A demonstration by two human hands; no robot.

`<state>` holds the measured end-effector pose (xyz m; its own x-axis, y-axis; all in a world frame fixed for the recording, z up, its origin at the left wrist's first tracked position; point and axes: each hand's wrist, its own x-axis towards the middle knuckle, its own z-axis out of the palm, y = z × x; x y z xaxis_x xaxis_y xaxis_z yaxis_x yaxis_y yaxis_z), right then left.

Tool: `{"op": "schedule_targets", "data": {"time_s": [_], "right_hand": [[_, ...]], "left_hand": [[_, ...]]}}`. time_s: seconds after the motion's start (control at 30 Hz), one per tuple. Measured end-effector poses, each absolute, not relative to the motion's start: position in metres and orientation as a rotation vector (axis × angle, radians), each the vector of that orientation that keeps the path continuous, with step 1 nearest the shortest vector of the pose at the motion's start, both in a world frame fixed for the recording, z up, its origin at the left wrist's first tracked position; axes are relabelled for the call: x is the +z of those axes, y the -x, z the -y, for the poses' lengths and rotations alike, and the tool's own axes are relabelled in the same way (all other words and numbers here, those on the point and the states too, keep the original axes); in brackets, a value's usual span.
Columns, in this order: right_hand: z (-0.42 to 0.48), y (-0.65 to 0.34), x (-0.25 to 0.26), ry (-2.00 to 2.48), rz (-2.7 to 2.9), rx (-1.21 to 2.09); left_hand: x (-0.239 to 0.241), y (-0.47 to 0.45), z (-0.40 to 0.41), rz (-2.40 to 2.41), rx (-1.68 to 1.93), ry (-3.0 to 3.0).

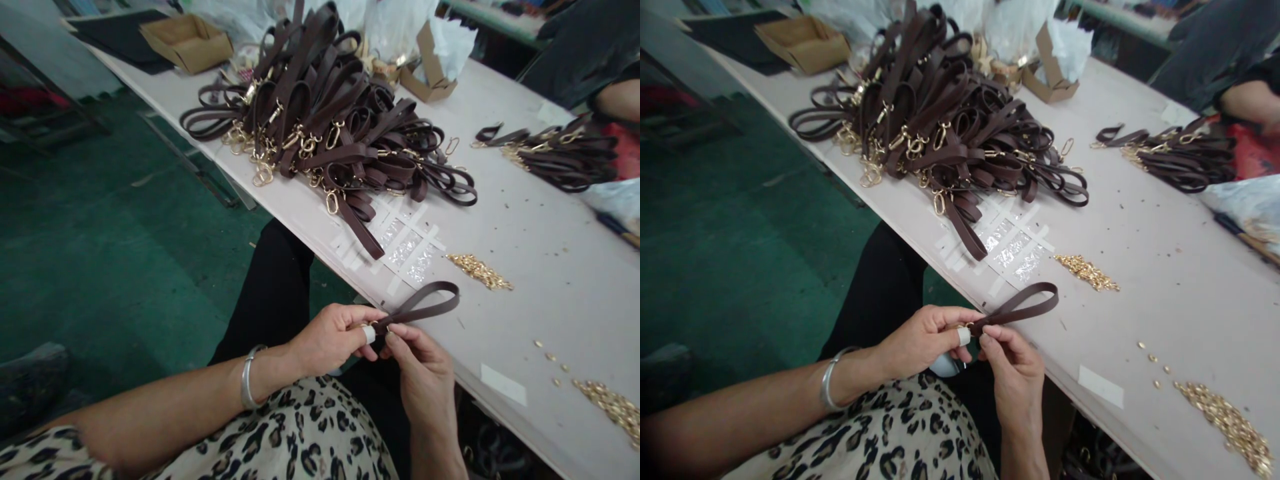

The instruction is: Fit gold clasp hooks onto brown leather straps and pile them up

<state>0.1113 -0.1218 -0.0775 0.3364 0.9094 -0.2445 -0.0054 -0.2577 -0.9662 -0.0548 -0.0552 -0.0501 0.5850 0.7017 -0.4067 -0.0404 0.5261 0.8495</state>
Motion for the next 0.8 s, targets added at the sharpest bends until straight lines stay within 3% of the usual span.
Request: {"op": "schedule_targets", "data": {"time_s": [0.43, 0.7, 0.8], "right_hand": [[0.122, -0.086, -0.06, 1.365, 0.596, 1.124], [0.128, -0.113, -0.043, 1.478, 0.843, 1.087], [0.136, -0.163, -0.036, 1.721, 1.021, 0.785]], "left_hand": [[-0.048, 0.066, 0.065, -0.88, 0.627, -1.577], [-0.042, 0.044, 0.062, -0.807, 0.509, -1.029], [-0.04, 0.038, 0.062, -0.826, 0.463, -0.802]]}}
